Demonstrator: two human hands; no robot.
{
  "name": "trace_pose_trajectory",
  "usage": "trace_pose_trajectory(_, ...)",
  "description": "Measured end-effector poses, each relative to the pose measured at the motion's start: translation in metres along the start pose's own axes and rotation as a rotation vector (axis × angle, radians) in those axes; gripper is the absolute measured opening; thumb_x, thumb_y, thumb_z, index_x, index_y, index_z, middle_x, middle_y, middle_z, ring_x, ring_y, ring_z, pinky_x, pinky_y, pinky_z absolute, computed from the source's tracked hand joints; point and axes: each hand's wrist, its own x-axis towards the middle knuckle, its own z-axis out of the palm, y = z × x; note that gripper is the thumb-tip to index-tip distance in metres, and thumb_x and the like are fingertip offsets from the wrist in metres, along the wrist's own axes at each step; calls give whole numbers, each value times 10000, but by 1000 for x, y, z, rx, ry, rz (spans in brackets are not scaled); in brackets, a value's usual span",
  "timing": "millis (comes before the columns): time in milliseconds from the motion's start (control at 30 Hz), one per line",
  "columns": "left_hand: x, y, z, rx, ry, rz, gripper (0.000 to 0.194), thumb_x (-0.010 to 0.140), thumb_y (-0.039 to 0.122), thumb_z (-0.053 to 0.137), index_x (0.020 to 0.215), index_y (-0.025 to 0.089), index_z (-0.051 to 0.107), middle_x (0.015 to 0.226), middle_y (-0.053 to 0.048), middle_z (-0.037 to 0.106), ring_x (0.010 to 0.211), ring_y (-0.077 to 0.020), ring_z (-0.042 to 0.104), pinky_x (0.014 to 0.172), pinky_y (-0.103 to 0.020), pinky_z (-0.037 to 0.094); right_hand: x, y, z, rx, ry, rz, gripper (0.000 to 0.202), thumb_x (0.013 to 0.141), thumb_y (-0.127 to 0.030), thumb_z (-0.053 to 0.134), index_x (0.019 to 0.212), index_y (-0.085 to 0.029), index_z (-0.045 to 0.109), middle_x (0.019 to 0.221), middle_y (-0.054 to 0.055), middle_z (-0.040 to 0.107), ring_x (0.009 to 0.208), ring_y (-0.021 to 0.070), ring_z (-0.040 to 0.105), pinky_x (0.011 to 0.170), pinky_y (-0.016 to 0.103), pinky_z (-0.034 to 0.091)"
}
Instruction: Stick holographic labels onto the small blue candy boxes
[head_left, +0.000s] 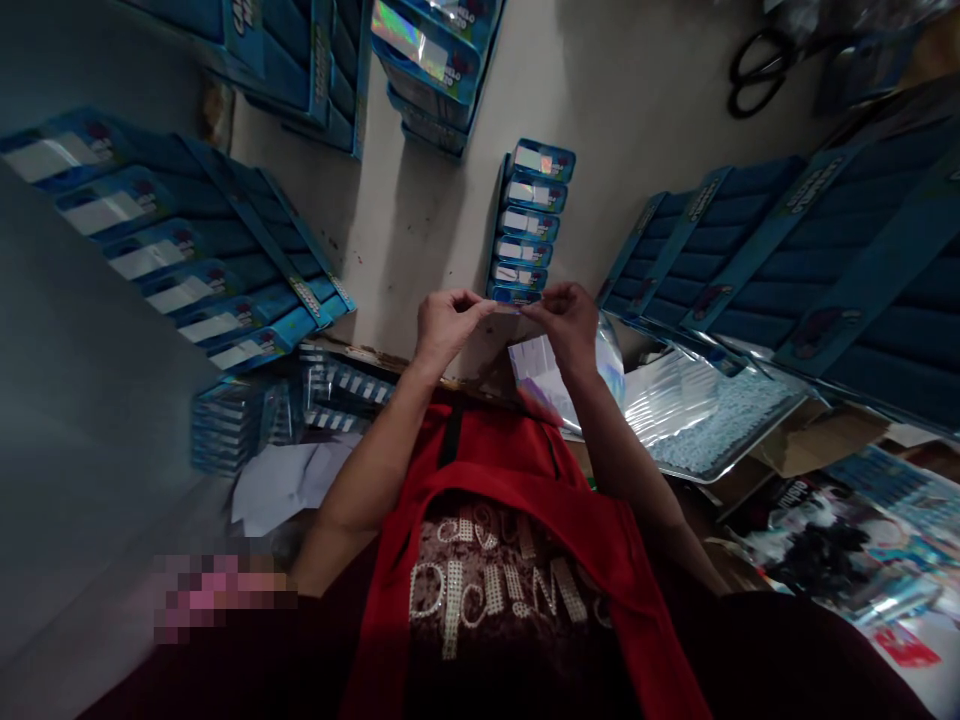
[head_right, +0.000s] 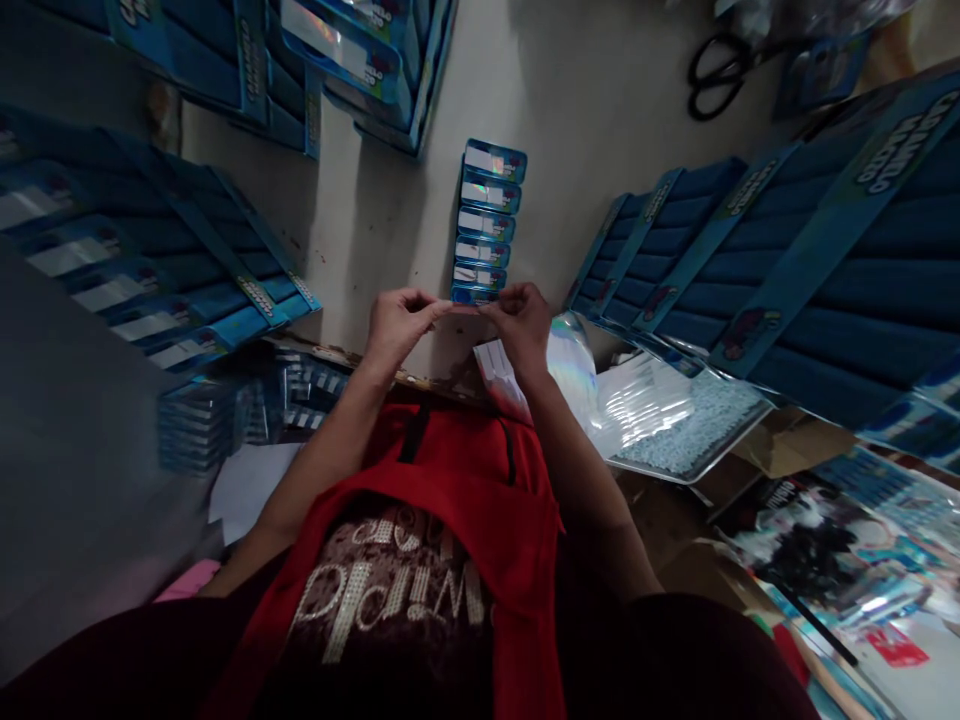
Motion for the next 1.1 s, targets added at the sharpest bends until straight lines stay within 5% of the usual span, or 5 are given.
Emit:
trace_pose_trajectory(533, 26, -15, 3, -22, 23, -50, 217, 779, 392, 854, 764, 193, 768, 690, 2, 683, 687, -136, 610, 619, -218, 440, 13, -5, 24, -384, 92, -100, 375, 767, -346, 766, 1021, -275, 499, 825, -81, 660, 837, 197, 702, 880, 363, 523)
trace_pose_trajectory(700, 48, -29, 12, -205, -77, -299, 300, 710, 384, 919, 736, 165, 716, 633, 21, 638, 552, -83, 527, 556, -206, 403, 29, 4, 20, -506, 170, -64, 572, 699, -396, 868, 1109, -265, 492, 893, -56, 594, 913, 215, 651, 875, 370, 507)
trace_pose_trajectory(833, 64, -35, 23, -271, -68, -424, 291, 755, 294, 903, 772, 183, 635, 639, 38, 628, 509, -62, 486, 499, -195, 335, 40, 15, 18, -310, 135, 87, 632, 632, -449, 951, 992, -272, 462, 800, -93, 523, 786, 162, 575, 761, 311, 487)
trace_pose_trajectory(1000, 19, -43, 25, 39, 223, -90, 139, 1035, 291, 646, 937, 193, 651, 840, -21, 706, 735, -137, 625, 730, -286, 521, 5, 34, -31, -85, 87, -68, 452, 760, -516, 865, 930, -262, 532, 775, -83, 550, 753, 144, 549, 741, 299, 467)
trace_pose_trajectory(1100, -33, -40, 39, 138, 64, 128, 50, 981, 246, 753, 954, 215, 723, 1041, -81, 765, 1077, -247, 671, 1082, -417, 504, -33, 57, -79, -284, 301, -109, 257, 873, -446, 744, 916, -242, 595, 802, -42, 591, 762, 171, 563, 801, 345, 476)
